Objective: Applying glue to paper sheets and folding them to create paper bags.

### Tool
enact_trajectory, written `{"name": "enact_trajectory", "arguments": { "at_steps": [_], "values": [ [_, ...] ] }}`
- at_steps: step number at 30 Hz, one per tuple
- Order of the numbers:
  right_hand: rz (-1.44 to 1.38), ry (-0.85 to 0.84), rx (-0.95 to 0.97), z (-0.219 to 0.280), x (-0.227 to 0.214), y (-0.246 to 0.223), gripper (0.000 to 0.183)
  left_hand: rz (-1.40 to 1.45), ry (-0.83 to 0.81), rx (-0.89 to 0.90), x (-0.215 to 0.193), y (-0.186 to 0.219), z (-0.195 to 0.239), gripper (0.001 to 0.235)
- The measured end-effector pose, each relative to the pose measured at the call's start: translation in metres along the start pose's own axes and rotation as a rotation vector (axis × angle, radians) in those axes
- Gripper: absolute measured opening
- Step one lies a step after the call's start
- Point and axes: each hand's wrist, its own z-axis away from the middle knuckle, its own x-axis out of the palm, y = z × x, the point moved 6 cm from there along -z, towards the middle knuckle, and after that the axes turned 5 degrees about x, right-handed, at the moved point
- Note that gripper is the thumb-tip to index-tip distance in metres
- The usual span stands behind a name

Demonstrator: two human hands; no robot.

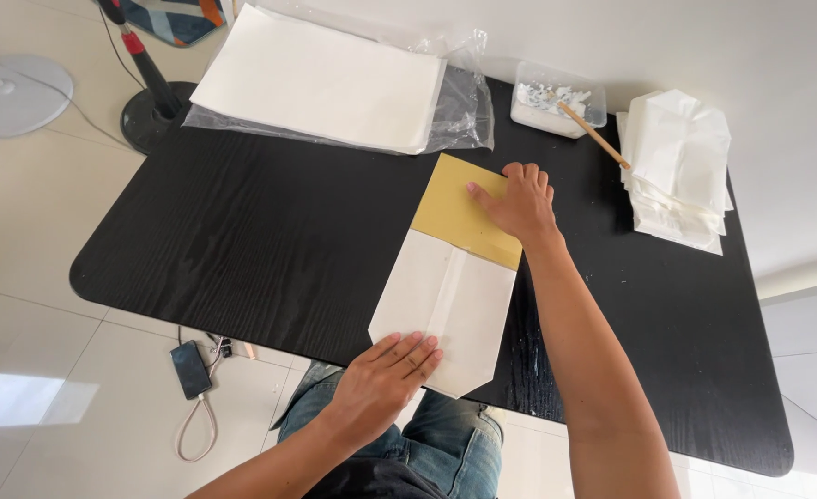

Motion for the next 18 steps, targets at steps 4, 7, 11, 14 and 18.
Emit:
{"name": "enact_trajectory", "arguments": {
  "at_steps": [4,7,11,14,18],
  "values": [
    [-0.015,-0.061,0.070,-0.001,-0.019,-0.001,0.084,0.016,0.031,0.013,-0.008,0.001,-0.006,0.061],
    [0.027,-0.058,0.034,-0.004,-0.036,-0.005,0.076,0.043,-0.002,0.010,-0.006,0.000,-0.005,0.064],
    [0.028,0.169,-0.213,0.029,-0.081,-0.024,0.054,0.020,0.003,0.002,-0.004,0.001,-0.004,0.063],
    [-0.005,0.240,-0.318,0.093,-0.110,-0.039,0.038,0.006,0.029,0.011,-0.006,0.001,-0.003,0.061],
    [-0.002,0.204,-0.516,0.184,-0.122,-0.064,0.015,-0.016,0.031,0.021,-0.004,0.001,-0.002,0.057]
  ]
}}
